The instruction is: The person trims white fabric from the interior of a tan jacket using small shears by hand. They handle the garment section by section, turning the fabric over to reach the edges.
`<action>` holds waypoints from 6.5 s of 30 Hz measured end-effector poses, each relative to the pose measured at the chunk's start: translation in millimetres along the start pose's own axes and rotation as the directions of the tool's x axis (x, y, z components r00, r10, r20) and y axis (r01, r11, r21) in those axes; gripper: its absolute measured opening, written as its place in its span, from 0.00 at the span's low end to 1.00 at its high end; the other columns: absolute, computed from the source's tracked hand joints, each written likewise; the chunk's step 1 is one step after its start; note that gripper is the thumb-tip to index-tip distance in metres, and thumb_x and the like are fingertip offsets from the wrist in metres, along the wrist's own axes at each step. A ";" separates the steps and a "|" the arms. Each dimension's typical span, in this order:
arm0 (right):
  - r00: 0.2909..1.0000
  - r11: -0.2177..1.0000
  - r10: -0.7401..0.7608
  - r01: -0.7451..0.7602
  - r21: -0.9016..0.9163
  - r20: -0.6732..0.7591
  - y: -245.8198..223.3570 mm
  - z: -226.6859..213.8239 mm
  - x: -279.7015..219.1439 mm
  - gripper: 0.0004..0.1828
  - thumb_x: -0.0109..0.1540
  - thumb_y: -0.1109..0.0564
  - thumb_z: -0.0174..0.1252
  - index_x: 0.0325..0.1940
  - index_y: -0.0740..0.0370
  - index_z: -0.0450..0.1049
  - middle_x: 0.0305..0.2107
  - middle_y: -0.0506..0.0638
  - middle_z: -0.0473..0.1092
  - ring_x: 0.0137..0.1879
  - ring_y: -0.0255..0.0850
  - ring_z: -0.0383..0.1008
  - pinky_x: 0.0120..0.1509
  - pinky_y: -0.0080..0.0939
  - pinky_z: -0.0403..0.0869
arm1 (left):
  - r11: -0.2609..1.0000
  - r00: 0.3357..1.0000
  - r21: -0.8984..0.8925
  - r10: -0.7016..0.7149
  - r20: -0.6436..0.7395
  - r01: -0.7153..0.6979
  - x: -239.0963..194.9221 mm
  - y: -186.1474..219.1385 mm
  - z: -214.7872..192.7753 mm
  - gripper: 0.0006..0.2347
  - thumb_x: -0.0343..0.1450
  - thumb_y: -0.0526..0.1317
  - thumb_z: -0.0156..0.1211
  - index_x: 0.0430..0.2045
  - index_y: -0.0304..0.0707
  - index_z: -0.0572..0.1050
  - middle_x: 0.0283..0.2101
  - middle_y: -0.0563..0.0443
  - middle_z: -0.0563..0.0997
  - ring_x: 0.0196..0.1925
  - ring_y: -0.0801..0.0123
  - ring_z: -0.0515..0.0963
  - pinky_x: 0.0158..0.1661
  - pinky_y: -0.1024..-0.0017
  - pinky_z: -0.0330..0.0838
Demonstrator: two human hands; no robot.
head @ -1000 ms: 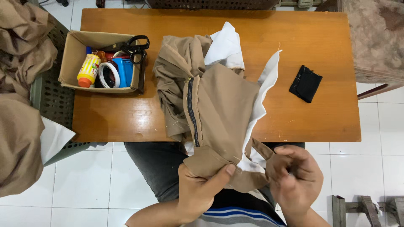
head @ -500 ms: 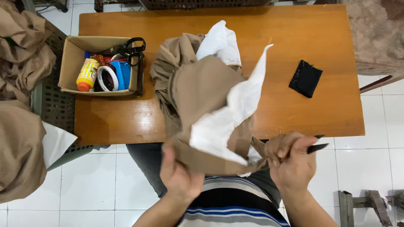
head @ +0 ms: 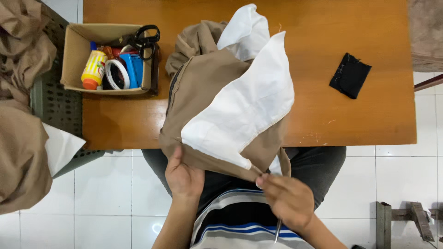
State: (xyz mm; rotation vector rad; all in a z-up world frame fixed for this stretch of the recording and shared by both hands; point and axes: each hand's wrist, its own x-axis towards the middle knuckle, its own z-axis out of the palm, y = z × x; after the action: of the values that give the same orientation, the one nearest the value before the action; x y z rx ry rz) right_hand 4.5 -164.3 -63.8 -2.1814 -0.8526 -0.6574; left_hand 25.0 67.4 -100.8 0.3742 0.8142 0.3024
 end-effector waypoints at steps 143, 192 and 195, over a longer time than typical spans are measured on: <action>0.903 0.673 0.429 -0.309 0.672 -0.015 42.5 19.9 53.2 0.31 0.52 0.47 0.75 0.25 0.54 0.53 0.47 0.64 0.75 0.48 0.49 0.76 0.54 0.43 0.72 | 0.152 0.371 0.338 0.398 0.839 -0.929 -13.3 39.0 70.2 0.08 0.66 0.41 0.74 0.24 0.35 0.85 0.17 0.49 0.81 0.19 0.75 0.78 0.27 0.78 0.71; 0.673 0.750 0.644 -0.463 0.472 -0.363 149.9 83.6 72.4 0.30 0.70 0.64 0.71 0.25 0.53 0.56 0.21 0.44 0.56 0.30 0.34 0.55 0.38 0.35 0.55 | 0.111 0.792 0.803 0.287 0.538 -0.586 -0.4 59.7 -56.4 0.05 0.72 0.34 0.63 0.35 0.42 0.86 0.41 0.49 0.88 0.47 0.59 0.86 0.51 0.60 0.77; 0.723 0.794 0.521 -0.215 0.568 -0.454 110.8 49.7 114.5 0.29 0.69 0.77 0.54 0.27 0.54 0.48 0.22 0.46 0.50 0.32 0.34 0.52 0.56 0.38 0.68 | 0.386 0.732 0.669 0.577 0.363 -0.636 -40.5 73.5 -11.4 0.07 0.67 0.26 0.56 0.34 0.29 0.80 0.41 0.43 0.83 0.47 0.64 0.81 0.50 0.74 0.73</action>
State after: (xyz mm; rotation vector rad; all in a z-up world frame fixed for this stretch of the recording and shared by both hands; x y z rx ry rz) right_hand 170.1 -144.0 -66.4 -1.4772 -0.1714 -0.7557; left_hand -18.5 119.2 -49.9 1.5358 0.6650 0.6323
